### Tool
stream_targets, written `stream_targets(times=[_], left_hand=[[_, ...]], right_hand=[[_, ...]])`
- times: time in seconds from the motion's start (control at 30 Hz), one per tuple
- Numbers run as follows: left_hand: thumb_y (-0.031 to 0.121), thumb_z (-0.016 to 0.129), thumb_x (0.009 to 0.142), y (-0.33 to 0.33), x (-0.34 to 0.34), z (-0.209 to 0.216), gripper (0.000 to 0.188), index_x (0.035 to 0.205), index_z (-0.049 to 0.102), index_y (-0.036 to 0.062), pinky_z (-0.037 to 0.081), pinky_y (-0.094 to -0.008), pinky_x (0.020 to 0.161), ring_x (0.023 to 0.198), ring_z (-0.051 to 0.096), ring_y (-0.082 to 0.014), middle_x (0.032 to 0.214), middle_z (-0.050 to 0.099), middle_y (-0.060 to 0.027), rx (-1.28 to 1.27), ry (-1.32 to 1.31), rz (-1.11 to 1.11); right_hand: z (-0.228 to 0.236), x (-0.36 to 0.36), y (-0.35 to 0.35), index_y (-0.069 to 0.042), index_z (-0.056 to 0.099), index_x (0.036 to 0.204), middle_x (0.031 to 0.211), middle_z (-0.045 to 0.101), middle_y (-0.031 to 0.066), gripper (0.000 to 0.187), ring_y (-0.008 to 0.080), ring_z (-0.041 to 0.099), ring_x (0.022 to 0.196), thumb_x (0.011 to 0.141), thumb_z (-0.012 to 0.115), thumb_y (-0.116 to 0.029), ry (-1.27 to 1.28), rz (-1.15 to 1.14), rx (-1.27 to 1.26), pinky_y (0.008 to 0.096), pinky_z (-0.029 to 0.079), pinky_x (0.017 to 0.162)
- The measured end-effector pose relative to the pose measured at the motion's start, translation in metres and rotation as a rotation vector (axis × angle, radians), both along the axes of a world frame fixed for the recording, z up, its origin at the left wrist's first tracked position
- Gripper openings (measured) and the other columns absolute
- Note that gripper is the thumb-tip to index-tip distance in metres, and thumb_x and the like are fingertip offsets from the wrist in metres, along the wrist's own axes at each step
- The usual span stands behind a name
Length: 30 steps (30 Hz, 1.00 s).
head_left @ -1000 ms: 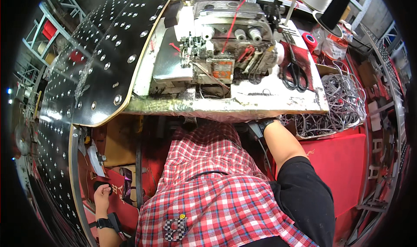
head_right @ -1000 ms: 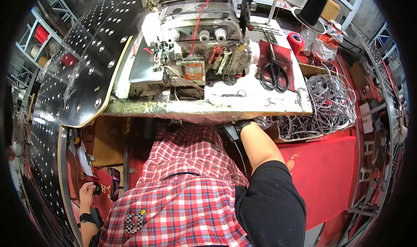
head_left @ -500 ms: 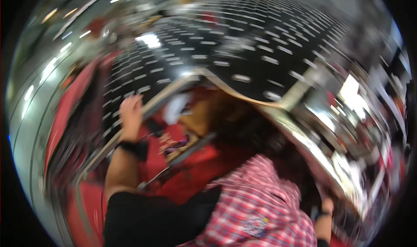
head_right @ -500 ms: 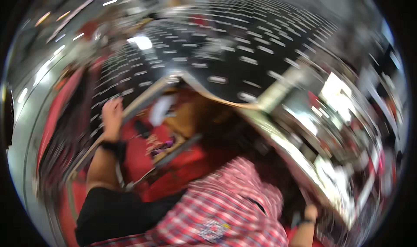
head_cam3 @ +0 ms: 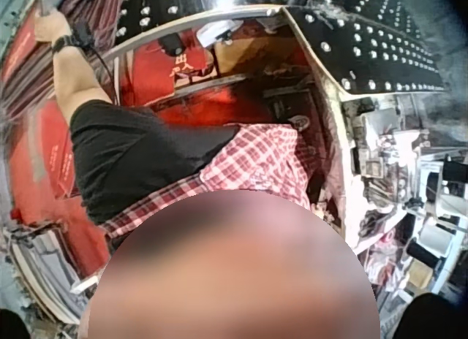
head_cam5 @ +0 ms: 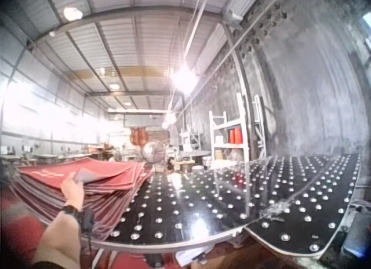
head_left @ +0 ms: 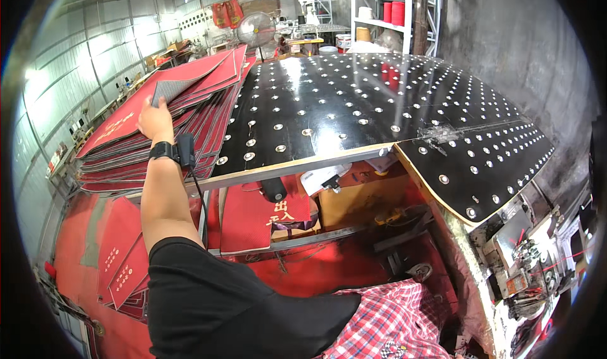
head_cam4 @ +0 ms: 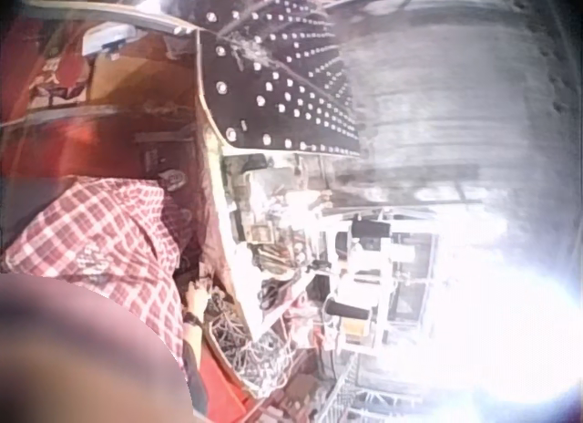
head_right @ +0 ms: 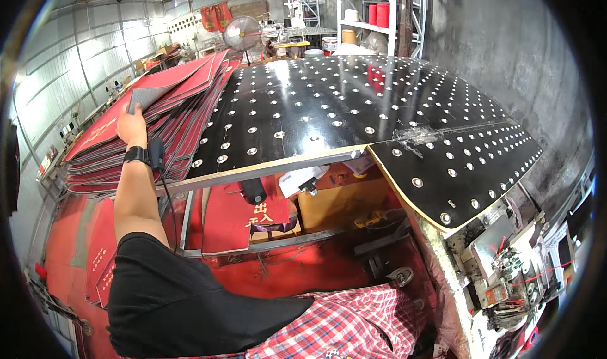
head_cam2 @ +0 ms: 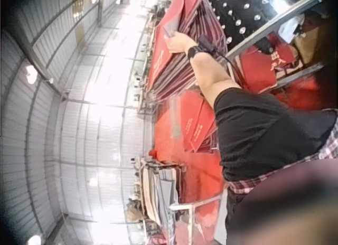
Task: Sewing the edges of decorative red floor mats using an industrial sewing machine.
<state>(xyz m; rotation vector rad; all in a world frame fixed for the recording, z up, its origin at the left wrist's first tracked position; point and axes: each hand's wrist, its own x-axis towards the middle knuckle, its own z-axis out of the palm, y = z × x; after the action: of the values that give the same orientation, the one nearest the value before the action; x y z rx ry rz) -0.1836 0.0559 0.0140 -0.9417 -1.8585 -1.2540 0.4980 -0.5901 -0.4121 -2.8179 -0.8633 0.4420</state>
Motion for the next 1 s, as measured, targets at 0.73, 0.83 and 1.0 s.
stream_targets(times=[0.73,0.83,1.0], left_hand=[[0.02,0.054,0.073,-0.255,0.626,-0.211,0.011,0.08,0.058,0.0134,0.031,-0.0392,0.093,0.093,0.051,-0.0211,0.089,0.055,-0.0024,0.257,0.864,-2.322],[0.012,0.059,0.068,-0.279,0.606,-0.241,0.027,0.095,0.059,0.0089,0.034,-0.043,0.093,0.103,0.049,-0.0219,0.106,0.055,-0.007,0.333,0.731,-2.65],[0.008,0.059,0.068,-0.231,0.52,-0.246,0.032,0.1,0.059,0.0052,0.04,-0.0443,0.088,0.104,0.049,-0.03,0.114,0.052,-0.0122,-0.197,0.766,-2.714]], right_hand=[[0.194,-0.017,0.221,-0.008,0.055,0.099,0.087,0.059,0.0038,0.041,0.011,0.054,0.065,0.085,0.05,-0.047,1.096,-0.391,1.115,0.0203,0.038,0.05],[0.204,-0.011,0.236,-0.008,0.055,0.099,0.091,0.06,0.006,0.047,0.0141,0.057,0.072,0.084,0.048,-0.052,1.232,-0.421,1.293,0.0231,0.044,0.055],[0.213,-0.018,0.255,-0.014,0.059,0.091,0.078,0.062,-0.0014,0.026,0.0088,0.058,0.066,0.083,0.056,-0.038,1.258,-0.337,1.138,0.024,0.038,0.048]])
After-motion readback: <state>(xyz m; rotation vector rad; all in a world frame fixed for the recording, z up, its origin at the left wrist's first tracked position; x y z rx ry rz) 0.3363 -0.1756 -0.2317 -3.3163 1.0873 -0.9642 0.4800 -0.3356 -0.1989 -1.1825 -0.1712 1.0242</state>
